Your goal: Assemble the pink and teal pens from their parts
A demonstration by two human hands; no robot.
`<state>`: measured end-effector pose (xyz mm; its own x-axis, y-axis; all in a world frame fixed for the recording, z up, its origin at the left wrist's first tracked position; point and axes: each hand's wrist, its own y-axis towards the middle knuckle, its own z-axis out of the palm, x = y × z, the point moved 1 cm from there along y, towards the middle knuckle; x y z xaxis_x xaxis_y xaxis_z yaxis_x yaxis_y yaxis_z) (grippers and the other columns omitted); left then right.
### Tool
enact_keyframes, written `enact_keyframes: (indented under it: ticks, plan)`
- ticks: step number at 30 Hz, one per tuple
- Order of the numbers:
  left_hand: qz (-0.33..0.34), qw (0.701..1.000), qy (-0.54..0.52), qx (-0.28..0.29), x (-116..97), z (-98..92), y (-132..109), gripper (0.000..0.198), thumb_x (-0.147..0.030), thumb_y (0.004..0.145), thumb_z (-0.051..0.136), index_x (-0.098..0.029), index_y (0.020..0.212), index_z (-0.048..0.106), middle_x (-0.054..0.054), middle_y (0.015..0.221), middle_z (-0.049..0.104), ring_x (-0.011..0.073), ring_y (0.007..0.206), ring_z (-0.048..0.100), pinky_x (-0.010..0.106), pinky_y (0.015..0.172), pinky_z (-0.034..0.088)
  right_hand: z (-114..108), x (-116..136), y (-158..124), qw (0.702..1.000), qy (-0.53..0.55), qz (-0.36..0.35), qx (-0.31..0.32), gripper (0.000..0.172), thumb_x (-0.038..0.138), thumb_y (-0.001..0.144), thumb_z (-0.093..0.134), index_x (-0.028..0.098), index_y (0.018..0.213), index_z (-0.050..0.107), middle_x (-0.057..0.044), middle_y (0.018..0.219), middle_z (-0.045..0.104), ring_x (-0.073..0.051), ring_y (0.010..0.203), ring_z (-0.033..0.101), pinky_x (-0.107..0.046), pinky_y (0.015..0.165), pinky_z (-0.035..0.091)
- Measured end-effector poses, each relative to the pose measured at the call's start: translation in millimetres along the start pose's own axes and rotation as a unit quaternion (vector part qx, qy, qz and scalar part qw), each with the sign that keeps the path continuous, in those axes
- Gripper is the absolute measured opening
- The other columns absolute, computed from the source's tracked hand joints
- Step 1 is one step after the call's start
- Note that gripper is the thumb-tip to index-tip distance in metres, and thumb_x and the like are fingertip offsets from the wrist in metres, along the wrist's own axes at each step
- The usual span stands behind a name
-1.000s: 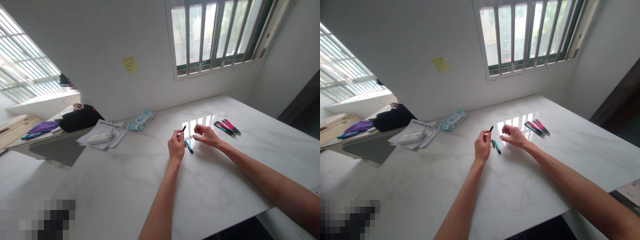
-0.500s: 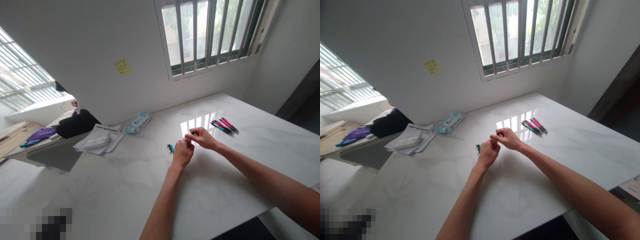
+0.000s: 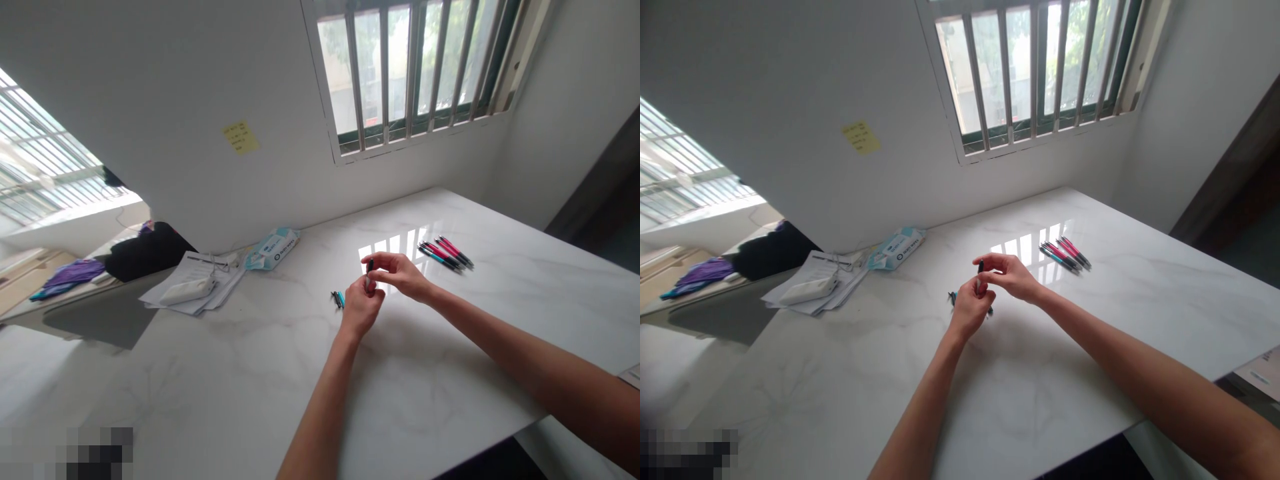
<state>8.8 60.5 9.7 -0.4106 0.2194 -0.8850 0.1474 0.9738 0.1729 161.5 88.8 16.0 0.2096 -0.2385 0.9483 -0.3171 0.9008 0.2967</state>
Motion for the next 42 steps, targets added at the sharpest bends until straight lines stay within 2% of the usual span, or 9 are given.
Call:
enact_keyframes:
  ticks: [4, 8, 10, 14, 25, 29, 34, 39, 42]
  plan:
    - [-0.015, 0.999, -0.047, 0.008, 5.5, 1.9, 1.1, 0.023, -0.02, 0.071, 0.055, -0.023, 0.068, 0.033, -0.007, 0.061, 0.034, 0.0104, 0.058, 0.03, 0.026, 0.054, 0.026, -1.5, 3.6, -0.5, 1.0, 0.003, -0.008, 0.009, 0.058, 0.034, 0.079, 0.083, 0.022, 0.132, 0.064, -0.007, 0.102, 0.074, -0.022, 0.094, 0.07, -0.039, 0.088, 0.057]
    - [-0.021, 0.998, -0.062, 0.017, 6.9, 5.6, 0.2, 0.021, -0.021, 0.071, 0.056, -0.022, 0.069, 0.035, -0.007, 0.063, 0.033, 0.0097, 0.059, 0.028, 0.026, 0.054, 0.025, -1.8, 4.4, -0.4, 1.0, -0.002, 0.003, -0.003, 0.054, 0.031, 0.079, 0.081, 0.021, 0.131, 0.066, -0.005, 0.096, 0.073, -0.019, 0.085, 0.069, -0.037, 0.085, 0.057]
    - [-0.026, 0.996, -0.083, 0.016, 6.6, 6.6, -0.3, 0.025, -0.022, 0.071, 0.057, -0.023, 0.069, 0.031, -0.007, 0.063, 0.031, 0.0095, 0.059, 0.027, 0.026, 0.054, 0.025, -2.2, 4.4, -0.2, 1.0, 0.008, 0.005, 0.001, 0.054, 0.03, 0.081, 0.08, 0.022, 0.133, 0.065, -0.006, 0.104, 0.074, -0.02, 0.09, 0.07, -0.038, 0.087, 0.057]
    - [-0.03, 0.993, -0.111, 0.018, 5.7, 6.7, -1.1, 0.028, -0.022, 0.071, 0.057, -0.023, 0.069, 0.029, -0.008, 0.063, 0.029, 0.0089, 0.058, 0.025, 0.025, 0.053, 0.024, -4.2, 3.8, 0.3, 1.0, 0.0, 0.0, -0.004, 0.052, 0.031, 0.081, 0.081, 0.02, 0.13, 0.067, -0.004, 0.093, 0.072, -0.02, 0.088, 0.07, -0.037, 0.087, 0.055]
    - [-0.034, 0.99, -0.134, -0.001, 6.1, 4.5, -1.4, 0.027, -0.021, 0.069, 0.057, -0.023, 0.069, 0.03, -0.008, 0.061, 0.029, 0.0082, 0.056, 0.026, 0.024, 0.052, 0.024, -6.7, 1.1, 2.0, 1.0, -0.006, 0.008, -0.013, 0.052, 0.038, 0.08, 0.084, 0.024, 0.128, 0.069, -0.007, 0.104, 0.075, -0.024, 0.104, 0.07, -0.038, 0.091, 0.055]
    - [-0.04, 0.992, -0.12, 0.002, 4.7, 3.8, -2.3, 0.028, -0.021, 0.069, 0.057, -0.023, 0.068, 0.029, -0.008, 0.06, 0.029, 0.0086, 0.055, 0.025, 0.025, 0.051, 0.022, -2.8, 1.9, 1.5, 1.0, -0.008, 0.012, -0.011, 0.049, 0.038, 0.081, 0.084, 0.022, 0.124, 0.069, -0.003, 0.089, 0.072, -0.021, 0.087, 0.071, -0.039, 0.089, 0.056]
    - [-0.036, 0.994, -0.105, 0.0, 4.8, 5.7, -2.0, 0.025, -0.021, 0.069, 0.057, -0.023, 0.067, 0.032, -0.007, 0.061, 0.03, 0.0085, 0.056, 0.026, 0.025, 0.051, 0.021, 0.9, 2.1, 0.6, 1.0, -0.014, 0.019, -0.008, 0.043, 0.035, 0.077, 0.085, 0.021, 0.115, 0.069, -0.003, 0.088, 0.071, -0.02, 0.082, 0.07, -0.037, 0.084, 0.055]
    - [-0.036, 0.993, -0.115, -0.008, 6.4, 7.1, -2.3, 0.027, -0.02, 0.069, 0.059, -0.022, 0.067, 0.032, -0.007, 0.062, 0.032, 0.0086, 0.058, 0.026, 0.024, 0.053, 0.024, -0.8, 3.6, 0.3, 1.0, -0.021, 0.007, -0.018, 0.04, 0.034, 0.08, 0.081, 0.022, 0.116, 0.069, -0.007, 0.103, 0.075, -0.025, 0.103, 0.07, -0.039, 0.092, 0.055]
    - [-0.037, 0.993, -0.113, 0.002, 7.3, 7.7, -3.0, 0.026, -0.02, 0.069, 0.059, -0.022, 0.067, 0.033, -0.007, 0.062, 0.032, 0.0084, 0.057, 0.025, 0.024, 0.053, 0.024, -1.2, 3.5, 0.0, 0.999, -0.035, 0.01, -0.021, 0.041, 0.036, 0.078, 0.084, 0.022, 0.115, 0.07, -0.006, 0.097, 0.074, -0.024, 0.096, 0.071, -0.039, 0.089, 0.056]
